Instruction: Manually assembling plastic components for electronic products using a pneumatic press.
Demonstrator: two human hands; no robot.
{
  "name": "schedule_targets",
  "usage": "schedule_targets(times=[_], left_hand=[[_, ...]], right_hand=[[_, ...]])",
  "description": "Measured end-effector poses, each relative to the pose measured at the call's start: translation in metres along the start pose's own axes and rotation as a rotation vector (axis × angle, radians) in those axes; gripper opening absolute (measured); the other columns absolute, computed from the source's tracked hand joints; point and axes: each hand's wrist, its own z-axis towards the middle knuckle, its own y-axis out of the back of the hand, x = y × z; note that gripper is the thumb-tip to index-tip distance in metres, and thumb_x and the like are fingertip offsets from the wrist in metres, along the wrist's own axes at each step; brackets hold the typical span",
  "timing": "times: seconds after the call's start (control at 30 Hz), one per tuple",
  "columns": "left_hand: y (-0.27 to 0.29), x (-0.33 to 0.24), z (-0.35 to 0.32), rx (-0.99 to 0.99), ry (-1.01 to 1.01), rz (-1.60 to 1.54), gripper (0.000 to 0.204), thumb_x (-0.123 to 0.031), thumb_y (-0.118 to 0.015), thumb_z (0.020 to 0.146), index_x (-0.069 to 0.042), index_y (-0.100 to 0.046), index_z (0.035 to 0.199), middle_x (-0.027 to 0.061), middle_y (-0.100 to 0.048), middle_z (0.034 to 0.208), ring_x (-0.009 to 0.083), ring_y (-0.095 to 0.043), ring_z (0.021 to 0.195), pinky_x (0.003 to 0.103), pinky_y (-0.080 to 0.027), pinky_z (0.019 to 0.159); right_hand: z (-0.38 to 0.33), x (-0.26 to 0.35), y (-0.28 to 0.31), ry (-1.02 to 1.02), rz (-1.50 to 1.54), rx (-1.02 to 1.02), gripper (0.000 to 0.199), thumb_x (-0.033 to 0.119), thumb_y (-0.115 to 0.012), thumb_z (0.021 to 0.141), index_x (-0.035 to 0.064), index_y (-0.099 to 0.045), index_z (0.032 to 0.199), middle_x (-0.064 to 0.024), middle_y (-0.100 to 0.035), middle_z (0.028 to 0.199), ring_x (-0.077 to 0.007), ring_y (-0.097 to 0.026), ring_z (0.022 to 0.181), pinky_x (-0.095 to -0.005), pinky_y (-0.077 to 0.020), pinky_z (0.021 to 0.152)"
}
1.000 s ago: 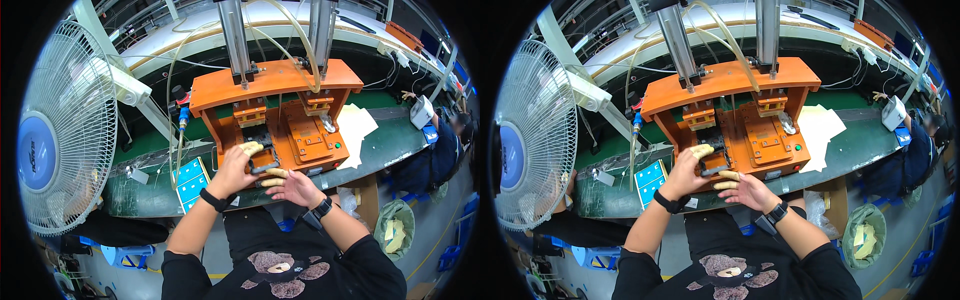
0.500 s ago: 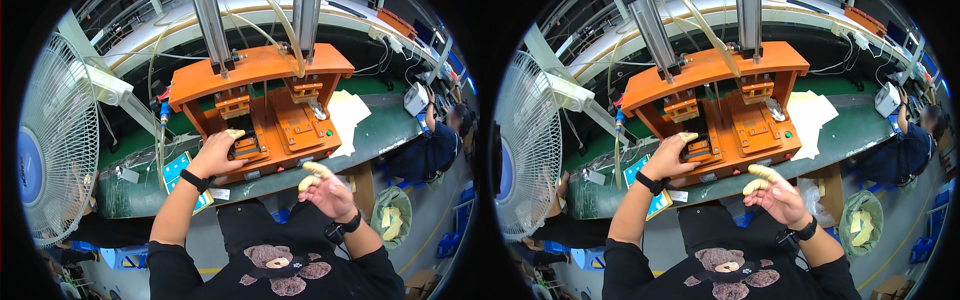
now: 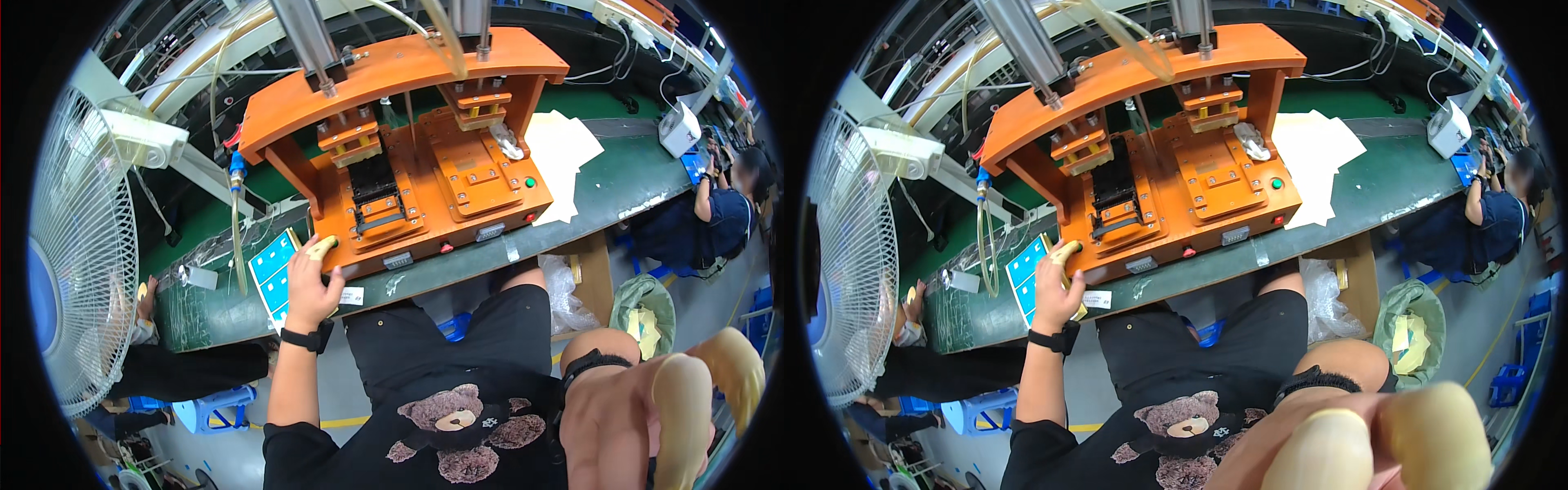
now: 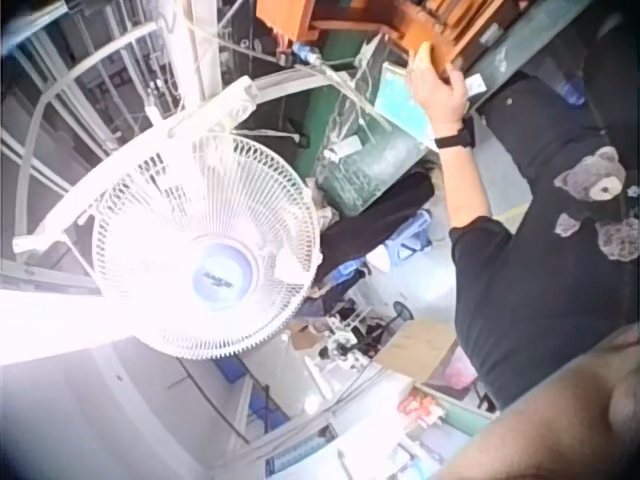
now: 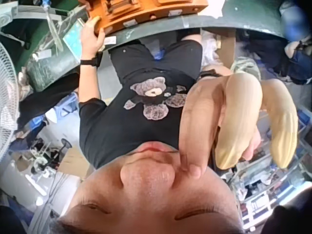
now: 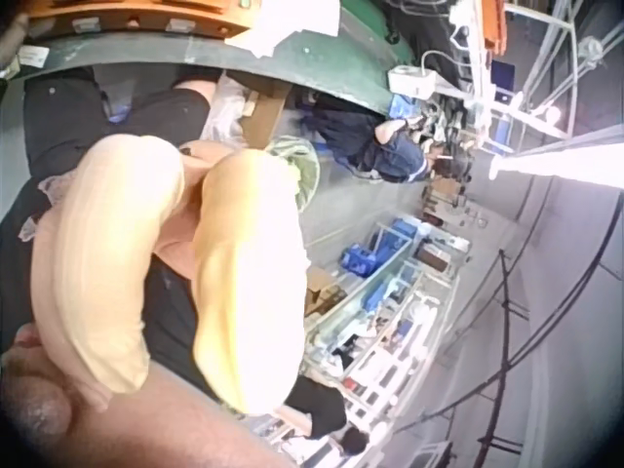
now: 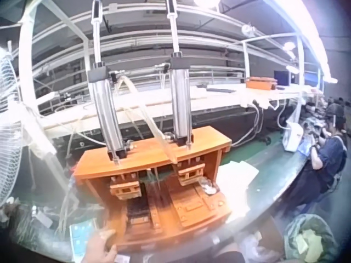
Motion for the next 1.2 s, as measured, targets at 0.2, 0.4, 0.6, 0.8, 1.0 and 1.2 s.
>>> schedule_targets(times=[0.2,0.4,0.6,0.8,1.0,1.2], left_hand=[[-0.002,0.002,-0.009,-0.017,0.097,-0.132,0.045,-0.006,-0.061,0.080,-0.002,-0.058,0.125,0.0180,-0.061,0.124,0.0363,-0.050,0.126,0.044,-0.038,0.106],[0.000,0.034,-0.074,-0.165,0.307,0.012,0.045,-0.005,-0.062,0.079,0.000,-0.058,0.123,0.0191,-0.058,0.126,0.0384,-0.052,0.121,0.046,-0.038,0.104],[-0.008,0.017,-0.101,0.124,0.639,0.185,0.067,-0.035,-0.074,0.077,-0.006,-0.053,0.133,0.0188,-0.043,0.147,0.0420,-0.029,0.142,0.061,-0.016,0.114],[-0.010,0.016,-0.105,0.126,0.657,0.088,0.071,-0.034,-0.074,0.077,-0.006,-0.051,0.138,0.0205,-0.038,0.152,0.0425,-0.021,0.146,0.060,-0.007,0.117],[-0.003,0.023,-0.107,0.124,0.667,0.011,0.068,-0.030,-0.077,0.075,-0.006,-0.053,0.133,0.0209,-0.042,0.149,0.0425,-0.024,0.145,0.060,-0.008,0.116],[-0.011,0.018,-0.103,0.044,0.696,0.002,0.068,-0.028,-0.078,0.073,-0.005,-0.054,0.132,0.0203,-0.043,0.148,0.0419,-0.026,0.145,0.061,-0.009,0.116]], right_hand=[[0.014,-0.028,-0.012,0.243,-0.126,-0.094,0.025,0.001,-0.054,0.098,0.0180,-0.059,0.116,-0.0135,-0.056,0.106,-0.0296,-0.069,0.090,-0.0326,-0.0595,0.078],[0.031,0.007,0.012,-0.345,-0.024,0.092,0.028,0.002,-0.055,0.098,0.0181,-0.059,0.120,-0.0131,-0.056,0.106,-0.0321,-0.069,0.089,-0.0332,-0.0594,0.077],[-0.041,-0.054,0.098,-0.325,-0.357,-0.427,0.041,0.026,-0.059,0.095,0.0005,-0.054,0.127,-0.0100,-0.061,0.098,-0.0191,-0.059,0.091,-0.0283,-0.0483,0.079],[-0.107,-0.132,0.188,-0.791,-0.915,-0.300,0.041,0.008,-0.064,0.089,0.0036,-0.055,0.129,-0.0045,-0.062,0.109,-0.0122,-0.058,0.093,-0.0296,-0.0478,0.082],[-0.121,-0.181,0.216,-0.888,-1.272,0.030,0.061,0.018,-0.066,0.086,0.0057,-0.043,0.141,-0.0123,-0.059,0.106,-0.0253,-0.058,0.093,-0.0370,-0.0491,0.085],[-0.130,-0.205,0.233,-0.918,-1.223,-0.068,0.068,0.021,-0.067,0.086,0.0027,-0.037,0.144,-0.0134,-0.058,0.103,-0.0269,-0.058,0.092,-0.0373,-0.0491,0.083]])
